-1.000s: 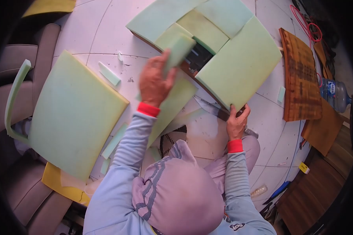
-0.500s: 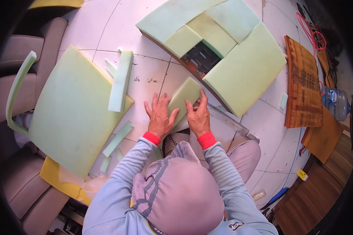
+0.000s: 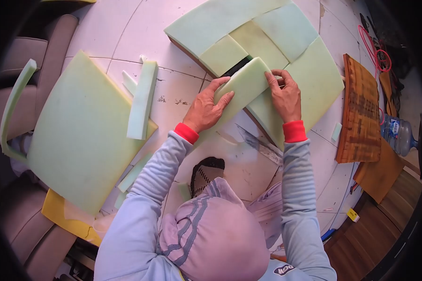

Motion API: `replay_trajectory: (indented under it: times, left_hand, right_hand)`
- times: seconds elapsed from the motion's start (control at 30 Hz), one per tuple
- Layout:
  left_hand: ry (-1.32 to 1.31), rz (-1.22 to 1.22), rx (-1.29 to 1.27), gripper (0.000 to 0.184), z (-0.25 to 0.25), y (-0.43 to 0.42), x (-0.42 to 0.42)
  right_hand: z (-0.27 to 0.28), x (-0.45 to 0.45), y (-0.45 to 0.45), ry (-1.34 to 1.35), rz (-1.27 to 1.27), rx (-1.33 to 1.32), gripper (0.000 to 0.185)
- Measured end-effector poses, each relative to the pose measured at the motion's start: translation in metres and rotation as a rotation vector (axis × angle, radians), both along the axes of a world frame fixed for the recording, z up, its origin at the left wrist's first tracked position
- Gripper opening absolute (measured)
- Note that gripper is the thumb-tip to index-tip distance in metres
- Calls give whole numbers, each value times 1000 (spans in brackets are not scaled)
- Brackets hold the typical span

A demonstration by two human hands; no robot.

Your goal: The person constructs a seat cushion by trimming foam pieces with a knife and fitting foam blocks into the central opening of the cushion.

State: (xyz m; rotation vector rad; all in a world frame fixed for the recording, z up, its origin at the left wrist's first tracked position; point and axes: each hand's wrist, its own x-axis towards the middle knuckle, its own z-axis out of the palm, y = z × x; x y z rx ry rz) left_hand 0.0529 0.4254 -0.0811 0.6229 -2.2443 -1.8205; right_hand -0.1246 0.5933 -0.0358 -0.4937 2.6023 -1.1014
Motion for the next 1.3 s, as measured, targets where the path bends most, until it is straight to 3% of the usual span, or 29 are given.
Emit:
replay_trajectory:
  times: [0.17,0.47,0.57,0.7,0.77,0.9,1.0,1.1,1.2,1.3]
  left_hand:
    - [-60,-5,-74,50,-18,7,2]
    - [-73,-54,-54,47,-21,-4,-10]
    - [-19,-40,-86,49,-16,6,-9]
    - [-51,-62,72,51,-5,11,-5]
    - [-111,-89,103,52,-2,7,-9]
    - [-138,-163,-6,55,-22,4,-12]
    - [-289,-158,-251,55,-4,11,-14]
    - [-206,-101,-584,60,-3,21,-20]
    - [-148,-77,-597,75,-13,34,-33]
    - [124,-70,-788,83,-1,46,-48]
  right_hand:
    - [-13,-15,4,-9,45,21,36]
    - [-30,-6,-7,133,-100,41,30]
    - [-25,-6,-5,42,-126,41,28]
    - [-39,-12,6,3,-107,-210,27]
    - [-36,-8,2,-2,-123,-170,27]
    - [-43,-5,3,49,-140,-159,26]
    - [-41,3,0,112,-166,-95,25]
    - [-41,5,-2,163,-167,-74,24]
    - [-39,6,-2,163,-166,-71,22]
    - [-37,5,0,160,-167,-53,21]
